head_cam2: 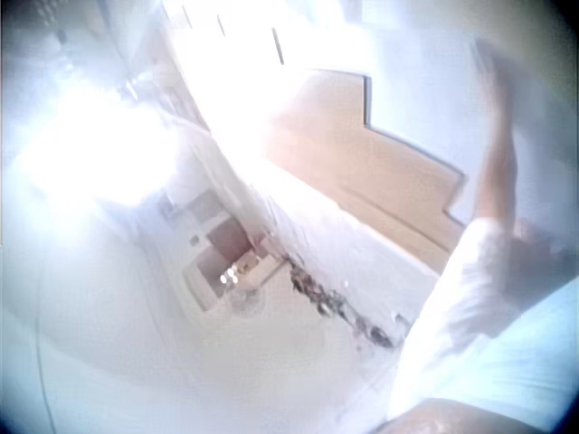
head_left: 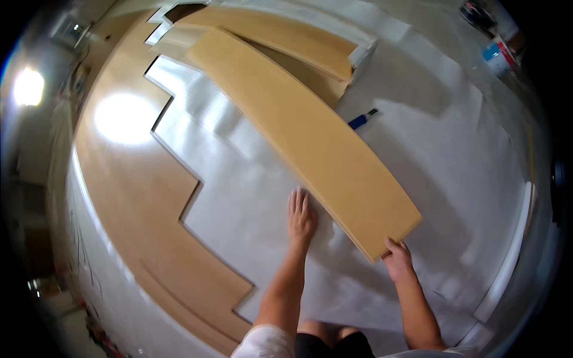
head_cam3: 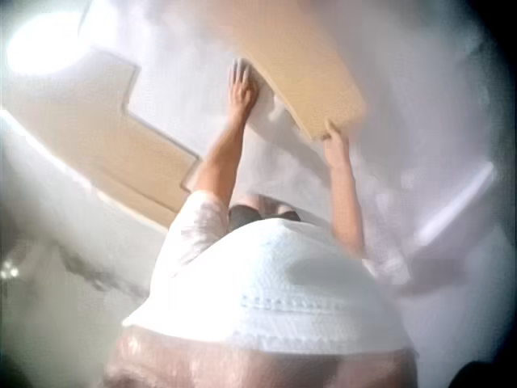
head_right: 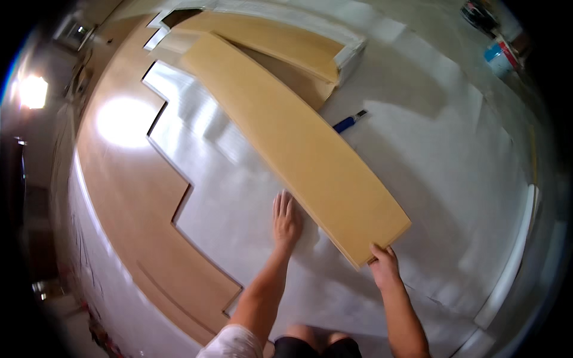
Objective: The person positions wooden floor planks onto a white underlay, aligning the grooves and using a hammer with a tapping block to secure the planks together.
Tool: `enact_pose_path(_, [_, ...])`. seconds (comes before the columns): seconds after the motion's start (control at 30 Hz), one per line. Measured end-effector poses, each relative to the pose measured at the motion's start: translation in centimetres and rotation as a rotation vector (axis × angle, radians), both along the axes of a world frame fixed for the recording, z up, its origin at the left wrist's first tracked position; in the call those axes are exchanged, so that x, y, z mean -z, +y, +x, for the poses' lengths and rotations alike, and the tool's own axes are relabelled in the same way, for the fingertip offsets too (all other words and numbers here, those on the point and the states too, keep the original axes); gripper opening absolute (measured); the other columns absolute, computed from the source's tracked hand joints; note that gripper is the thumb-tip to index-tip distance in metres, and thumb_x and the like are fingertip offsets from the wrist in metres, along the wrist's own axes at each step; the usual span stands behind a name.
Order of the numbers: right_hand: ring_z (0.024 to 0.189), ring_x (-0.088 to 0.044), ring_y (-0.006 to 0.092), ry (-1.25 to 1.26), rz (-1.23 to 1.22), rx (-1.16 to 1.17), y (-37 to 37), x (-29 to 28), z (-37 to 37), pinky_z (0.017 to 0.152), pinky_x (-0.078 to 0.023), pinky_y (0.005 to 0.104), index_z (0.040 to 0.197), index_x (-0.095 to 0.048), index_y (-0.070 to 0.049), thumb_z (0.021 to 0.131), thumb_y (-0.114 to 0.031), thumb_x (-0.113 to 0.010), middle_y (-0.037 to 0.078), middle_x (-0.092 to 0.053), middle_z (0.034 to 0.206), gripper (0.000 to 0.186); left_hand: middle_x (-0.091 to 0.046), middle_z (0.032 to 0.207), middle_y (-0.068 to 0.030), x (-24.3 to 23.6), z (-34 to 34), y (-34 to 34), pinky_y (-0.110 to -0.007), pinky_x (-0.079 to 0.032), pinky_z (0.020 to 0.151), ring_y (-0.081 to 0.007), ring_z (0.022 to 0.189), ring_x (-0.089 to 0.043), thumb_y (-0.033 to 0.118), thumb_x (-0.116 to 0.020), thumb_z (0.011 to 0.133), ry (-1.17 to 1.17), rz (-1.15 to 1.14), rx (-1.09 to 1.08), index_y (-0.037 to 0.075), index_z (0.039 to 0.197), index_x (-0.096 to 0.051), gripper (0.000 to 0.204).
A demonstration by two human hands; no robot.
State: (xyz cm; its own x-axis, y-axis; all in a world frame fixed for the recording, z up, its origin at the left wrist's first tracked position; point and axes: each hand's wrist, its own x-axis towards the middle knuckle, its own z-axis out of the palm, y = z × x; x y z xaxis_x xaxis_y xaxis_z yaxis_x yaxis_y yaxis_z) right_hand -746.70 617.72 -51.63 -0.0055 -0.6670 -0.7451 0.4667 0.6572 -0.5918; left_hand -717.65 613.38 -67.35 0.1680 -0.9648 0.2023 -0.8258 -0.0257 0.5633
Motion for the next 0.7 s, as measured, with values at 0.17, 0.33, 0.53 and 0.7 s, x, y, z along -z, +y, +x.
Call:
enact_pose_path(0.17, [0.127,-0.057,0.0253,0.001,0.014,0.112,18.5,-9.9,-6.2,0.106,-0.046,0.041,0.143,-0.047,0.0,0.098,-0.016,-0.062,0.01,-0.058,0.138,0.051,-0.05,0.149,-0.0212,0.1,1.5,0.0,-0.05,-0.037,0.117,-0.0418,0.137,-0.047,0.027,-0.056,0.098,0.32,-0.001,0.079,0.004,0.141,-0.053,0.049])
enact_pose_path(0.33, [0.124,-0.059,0.0262,0.168,-0.073,0.283,30.1,-18.6,-6.9,0.103,-0.048,0.0406,0.141,-0.049,0.001,0.1,-0.018,-0.058,0.012,-0.06,0.135,0.046,-0.056,0.143,-0.0174,-4.9,1.9,2.2,-0.048,-0.043,0.11,-0.0378,0.131,-0.053,0.039,-0.056,0.102,2.354,-0.244,0.183,0.001,0.142,-0.049,0.055])
enact_pose_path(0.53, [0.103,-0.059,0.0232,0.918,-0.155,0.279,39.8,-19.7,-9.8,0.091,-0.046,0.037,0.112,-0.06,0.003,0.107,-0.042,-0.052,0.014,-0.063,0.111,0.047,-0.066,0.121,-0.0123,-11.0,-1.0,8.2,-0.038,-0.054,0.092,-0.0257,0.107,-0.065,0.015,-0.061,0.098,1.622,0.208,-0.031,0.0,0.134,-0.054,0.039])
enact_pose_path(0.7, [0.079,-0.052,0.0209,1.191,-0.026,0.456,49.3,-15.8,-17.4,0.077,-0.045,0.037,0.088,-0.055,0.002,0.108,-0.044,-0.049,0.009,-0.055,0.083,0.051,-0.064,0.124,-0.0142,-25.4,-5.5,19.4,-0.042,-0.053,0.099,-0.0282,0.113,-0.064,0.007,-0.067,0.092,2.054,0.19,-0.092,-0.005,0.133,-0.053,0.045])
